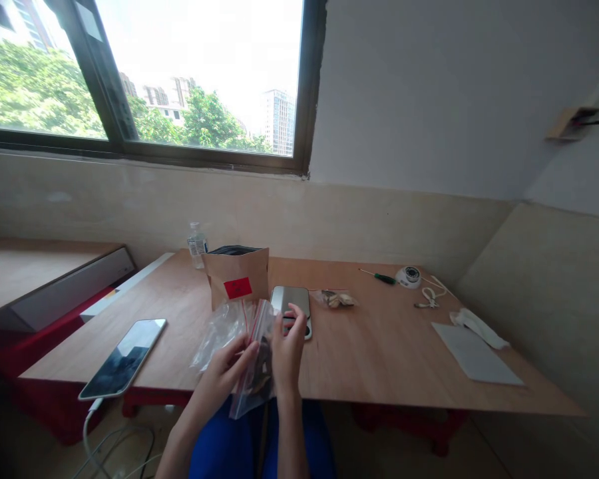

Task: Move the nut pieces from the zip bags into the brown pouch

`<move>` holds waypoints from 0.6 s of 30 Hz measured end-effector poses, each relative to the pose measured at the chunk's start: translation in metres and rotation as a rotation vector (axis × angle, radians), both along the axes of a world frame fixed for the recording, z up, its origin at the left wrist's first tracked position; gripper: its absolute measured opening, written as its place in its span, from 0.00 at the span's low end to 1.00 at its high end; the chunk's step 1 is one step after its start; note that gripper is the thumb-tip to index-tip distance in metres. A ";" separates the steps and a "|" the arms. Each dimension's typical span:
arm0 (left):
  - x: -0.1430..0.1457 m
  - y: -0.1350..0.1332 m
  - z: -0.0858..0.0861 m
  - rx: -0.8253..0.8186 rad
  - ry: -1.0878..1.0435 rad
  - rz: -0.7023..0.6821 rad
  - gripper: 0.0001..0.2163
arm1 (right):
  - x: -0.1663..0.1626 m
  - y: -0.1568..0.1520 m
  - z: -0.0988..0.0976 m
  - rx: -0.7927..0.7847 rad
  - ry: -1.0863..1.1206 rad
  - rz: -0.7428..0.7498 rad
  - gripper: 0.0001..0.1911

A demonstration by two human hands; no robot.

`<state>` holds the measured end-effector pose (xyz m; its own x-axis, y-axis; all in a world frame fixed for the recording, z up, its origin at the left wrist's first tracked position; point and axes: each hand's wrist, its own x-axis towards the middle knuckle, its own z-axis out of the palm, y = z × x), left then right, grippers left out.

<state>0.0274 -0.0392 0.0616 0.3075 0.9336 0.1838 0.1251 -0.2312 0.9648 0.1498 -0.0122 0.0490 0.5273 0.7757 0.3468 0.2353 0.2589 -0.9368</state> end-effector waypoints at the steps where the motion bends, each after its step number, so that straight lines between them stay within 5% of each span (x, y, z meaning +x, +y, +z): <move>1: 0.002 0.000 0.001 -0.009 -0.037 0.045 0.15 | -0.001 -0.003 0.001 0.018 -0.044 -0.035 0.17; 3: 0.007 -0.001 0.003 -0.026 -0.112 0.158 0.15 | -0.003 -0.011 0.007 0.027 -0.106 0.028 0.13; 8: 0.011 0.001 0.006 -0.011 -0.249 0.347 0.13 | -0.008 -0.031 0.029 0.003 -0.172 0.548 0.08; 18: 0.015 0.007 -0.002 0.075 -0.155 0.330 0.12 | 0.004 -0.029 0.028 0.064 -0.233 0.551 0.07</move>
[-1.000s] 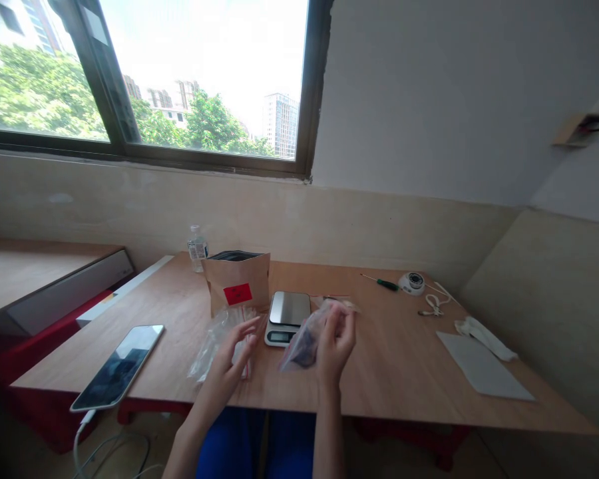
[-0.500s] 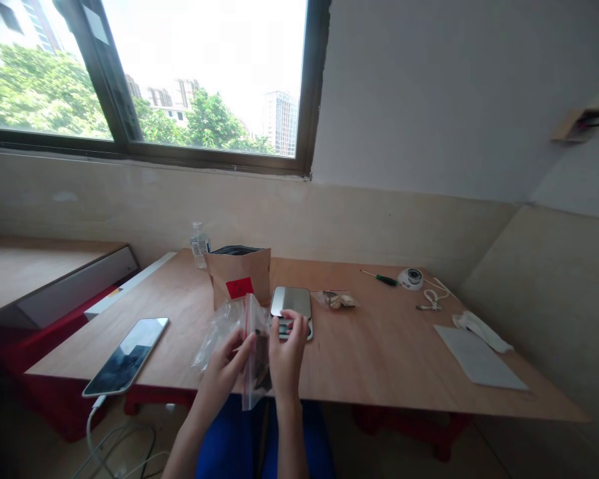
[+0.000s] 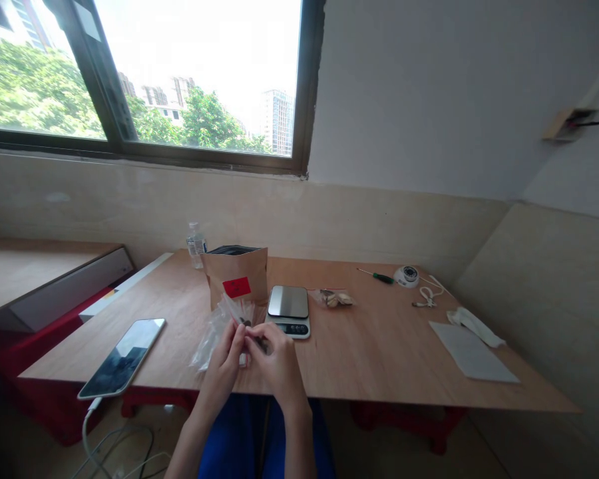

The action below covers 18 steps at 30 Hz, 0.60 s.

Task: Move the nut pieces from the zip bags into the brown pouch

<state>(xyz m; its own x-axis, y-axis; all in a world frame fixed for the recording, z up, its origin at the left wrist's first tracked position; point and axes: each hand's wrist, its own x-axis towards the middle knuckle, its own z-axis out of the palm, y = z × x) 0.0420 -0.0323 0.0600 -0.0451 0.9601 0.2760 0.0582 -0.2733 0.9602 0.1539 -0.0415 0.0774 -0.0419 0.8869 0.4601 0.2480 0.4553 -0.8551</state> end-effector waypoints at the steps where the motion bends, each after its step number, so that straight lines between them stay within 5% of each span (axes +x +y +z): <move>1: 0.001 0.000 0.000 0.013 0.024 -0.023 0.12 | 0.001 0.000 0.000 -0.004 -0.005 -0.011 0.08; 12: 0.007 0.001 -0.003 0.103 0.138 -0.004 0.11 | -0.003 0.003 -0.010 -0.122 0.132 -0.144 0.12; 18: 0.000 -0.002 0.000 0.065 0.121 0.026 0.13 | 0.026 0.014 -0.024 -0.079 0.434 -0.583 0.18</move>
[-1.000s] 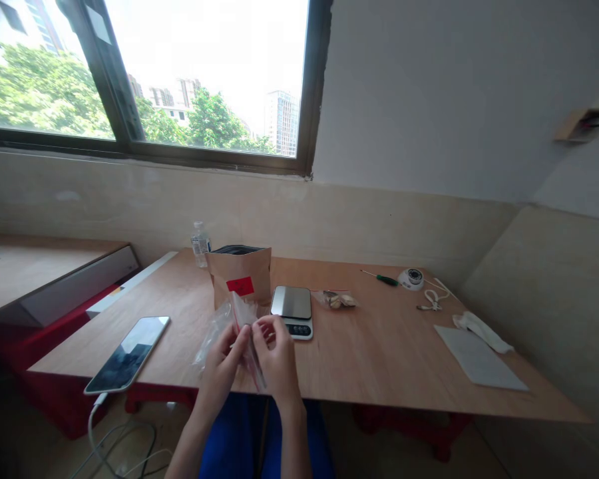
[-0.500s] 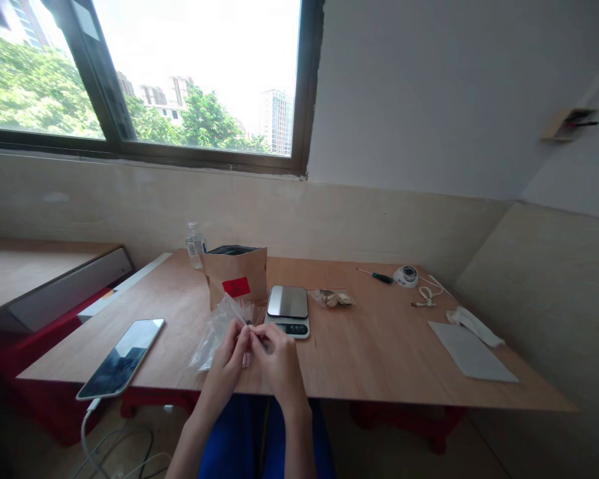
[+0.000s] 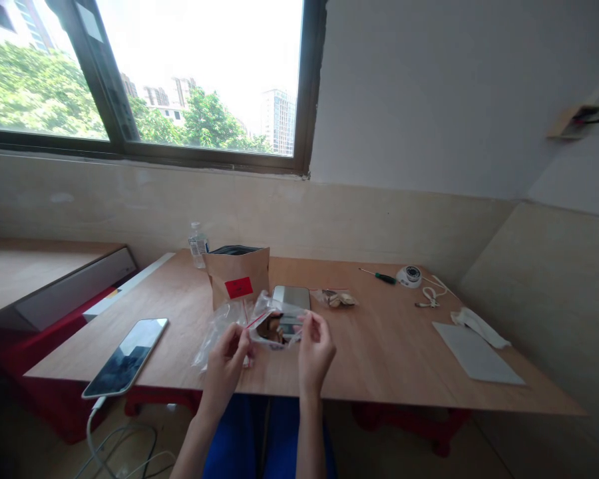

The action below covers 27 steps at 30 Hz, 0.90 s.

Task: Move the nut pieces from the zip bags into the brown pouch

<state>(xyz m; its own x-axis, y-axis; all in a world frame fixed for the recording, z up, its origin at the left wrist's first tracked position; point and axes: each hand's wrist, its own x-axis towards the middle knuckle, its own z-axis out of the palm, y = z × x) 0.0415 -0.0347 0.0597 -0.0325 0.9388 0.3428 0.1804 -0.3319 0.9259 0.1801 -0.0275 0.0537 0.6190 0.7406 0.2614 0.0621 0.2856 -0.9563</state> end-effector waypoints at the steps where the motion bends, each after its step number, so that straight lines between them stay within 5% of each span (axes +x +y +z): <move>1: -0.002 0.000 0.001 -0.008 -0.003 -0.001 0.13 | 0.006 0.000 0.000 0.009 0.053 -0.024 0.19; 10: 0.007 0.014 -0.022 -0.124 -0.334 -0.123 0.16 | 0.001 -0.012 0.021 0.054 0.239 0.024 0.21; 16: 0.019 0.011 -0.044 -0.271 -0.569 -0.414 0.24 | -0.007 -0.009 0.016 -0.021 0.240 0.227 0.21; 22: 0.007 0.020 -0.050 -0.242 -0.460 -0.066 0.23 | -0.005 -0.012 0.022 0.056 -0.262 0.121 0.13; 27: 0.002 0.021 -0.047 -0.216 -0.446 -0.040 0.24 | -0.010 -0.003 0.024 0.059 -0.410 0.404 0.13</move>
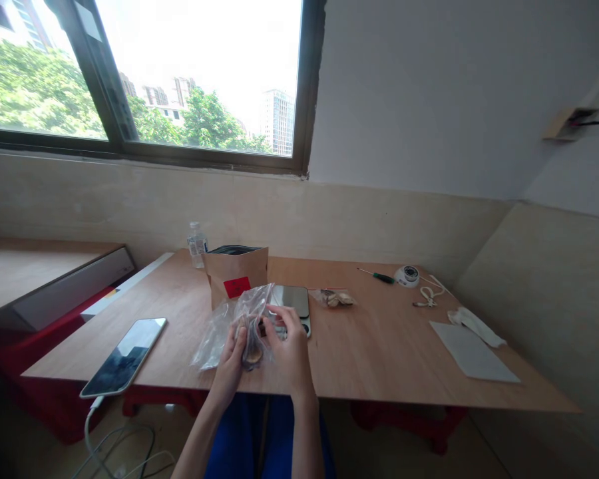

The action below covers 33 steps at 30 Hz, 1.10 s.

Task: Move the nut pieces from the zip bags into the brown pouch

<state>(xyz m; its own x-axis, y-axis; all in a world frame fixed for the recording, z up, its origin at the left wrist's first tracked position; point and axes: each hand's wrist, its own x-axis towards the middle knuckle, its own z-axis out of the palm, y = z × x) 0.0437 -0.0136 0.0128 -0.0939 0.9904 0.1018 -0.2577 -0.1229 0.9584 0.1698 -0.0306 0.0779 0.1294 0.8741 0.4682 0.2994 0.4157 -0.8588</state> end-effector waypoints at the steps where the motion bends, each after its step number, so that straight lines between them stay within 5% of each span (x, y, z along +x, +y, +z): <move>1: 0.000 0.000 0.002 0.010 -0.001 0.005 0.23 | -0.001 0.003 -0.001 -0.023 -0.018 0.061 0.14; 6: -0.005 0.000 0.006 0.088 0.068 0.086 0.20 | -0.004 0.013 -0.006 -0.124 -0.112 0.271 0.19; 15: -0.012 -0.003 0.007 0.039 0.168 0.187 0.17 | -0.021 0.015 0.002 -0.197 -0.010 0.245 0.14; 21: -0.013 0.000 0.003 -0.039 0.021 0.254 0.23 | -0.026 0.014 0.003 -0.213 0.030 0.232 0.13; 27: -0.015 0.000 -0.001 -0.073 -0.129 0.195 0.24 | -0.022 0.014 0.001 -0.172 -0.025 0.401 0.19; 33: -0.015 0.002 0.005 -0.108 -0.290 0.141 0.23 | -0.020 0.022 0.006 -0.210 0.015 0.373 0.15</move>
<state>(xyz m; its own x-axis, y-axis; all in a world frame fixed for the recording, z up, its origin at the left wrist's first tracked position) 0.0286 -0.0117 0.0179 -0.2404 0.9692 -0.0540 -0.5093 -0.0785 0.8570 0.1495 -0.0090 0.0834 -0.2086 0.9385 0.2751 0.1488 0.3085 -0.9395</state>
